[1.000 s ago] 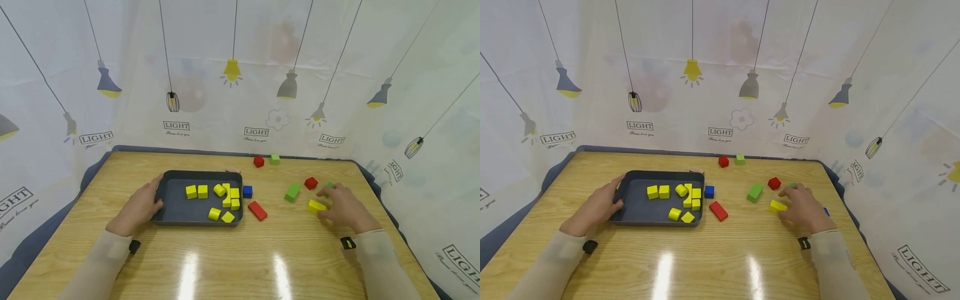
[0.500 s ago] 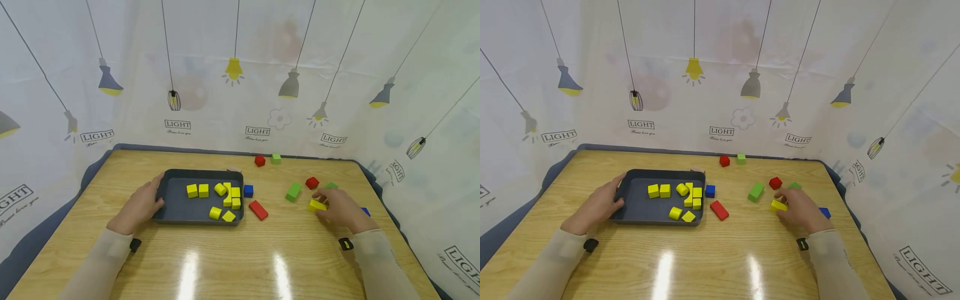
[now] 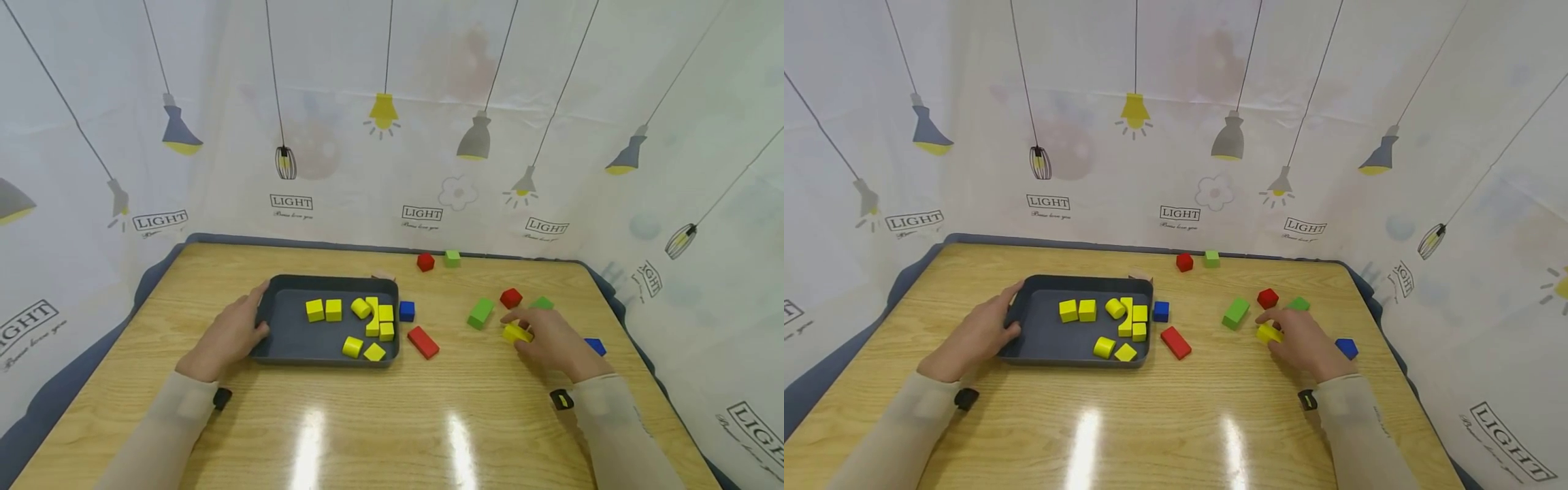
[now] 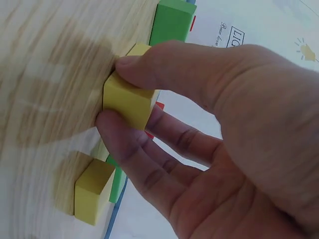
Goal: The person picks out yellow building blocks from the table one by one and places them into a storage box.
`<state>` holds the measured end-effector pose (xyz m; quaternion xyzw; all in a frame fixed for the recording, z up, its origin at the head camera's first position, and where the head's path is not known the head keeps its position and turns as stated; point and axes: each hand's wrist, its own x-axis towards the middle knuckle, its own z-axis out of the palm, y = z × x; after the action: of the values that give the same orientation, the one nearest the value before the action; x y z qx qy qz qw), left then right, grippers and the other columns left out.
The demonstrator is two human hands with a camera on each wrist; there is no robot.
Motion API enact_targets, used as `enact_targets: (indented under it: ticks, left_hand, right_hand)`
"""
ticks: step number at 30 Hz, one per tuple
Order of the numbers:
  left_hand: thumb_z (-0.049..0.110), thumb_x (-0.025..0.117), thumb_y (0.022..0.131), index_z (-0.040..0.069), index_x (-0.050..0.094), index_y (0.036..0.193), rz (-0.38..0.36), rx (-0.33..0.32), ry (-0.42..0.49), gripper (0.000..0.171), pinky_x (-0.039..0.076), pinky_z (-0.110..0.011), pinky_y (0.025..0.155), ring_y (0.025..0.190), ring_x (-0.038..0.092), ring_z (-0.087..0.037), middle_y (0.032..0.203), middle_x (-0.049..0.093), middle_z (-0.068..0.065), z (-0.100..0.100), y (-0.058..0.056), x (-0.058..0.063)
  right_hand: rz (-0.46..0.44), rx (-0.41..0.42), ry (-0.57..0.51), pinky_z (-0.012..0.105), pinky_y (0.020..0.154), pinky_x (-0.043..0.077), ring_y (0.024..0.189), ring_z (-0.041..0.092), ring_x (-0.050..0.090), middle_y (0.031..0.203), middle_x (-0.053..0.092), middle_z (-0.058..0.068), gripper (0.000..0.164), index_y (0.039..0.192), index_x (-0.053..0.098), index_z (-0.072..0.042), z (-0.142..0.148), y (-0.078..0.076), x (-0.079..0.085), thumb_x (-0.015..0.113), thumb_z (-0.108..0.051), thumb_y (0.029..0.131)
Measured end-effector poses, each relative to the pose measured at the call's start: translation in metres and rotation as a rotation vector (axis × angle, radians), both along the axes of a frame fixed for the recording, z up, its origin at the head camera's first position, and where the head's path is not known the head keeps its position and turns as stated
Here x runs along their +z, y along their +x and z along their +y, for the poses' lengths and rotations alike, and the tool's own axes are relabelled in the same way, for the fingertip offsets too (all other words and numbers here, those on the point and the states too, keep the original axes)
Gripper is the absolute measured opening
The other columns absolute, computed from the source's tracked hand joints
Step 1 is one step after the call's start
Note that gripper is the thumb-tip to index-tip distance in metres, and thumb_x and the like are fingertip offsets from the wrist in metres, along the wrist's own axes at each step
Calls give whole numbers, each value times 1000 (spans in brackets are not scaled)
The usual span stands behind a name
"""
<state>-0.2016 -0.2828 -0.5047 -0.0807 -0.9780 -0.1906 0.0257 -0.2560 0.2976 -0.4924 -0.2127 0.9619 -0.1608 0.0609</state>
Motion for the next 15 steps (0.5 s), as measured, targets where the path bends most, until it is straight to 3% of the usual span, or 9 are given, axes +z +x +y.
enact_targets:
  ticks: [15]
  left_hand:
    - [6, 64, 95, 0, 15, 159, 1, 2, 1, 81, 51, -54, 86, 107, 60, -42, 131, 51, -35, 2, 1, 3]
  right_hand:
    - [29, -11, -23, 50, 87, 53, 107, 33, 61, 119, 65, 11, 45, 128, 66, -13, -9, 3, -1, 77, -8, 85]
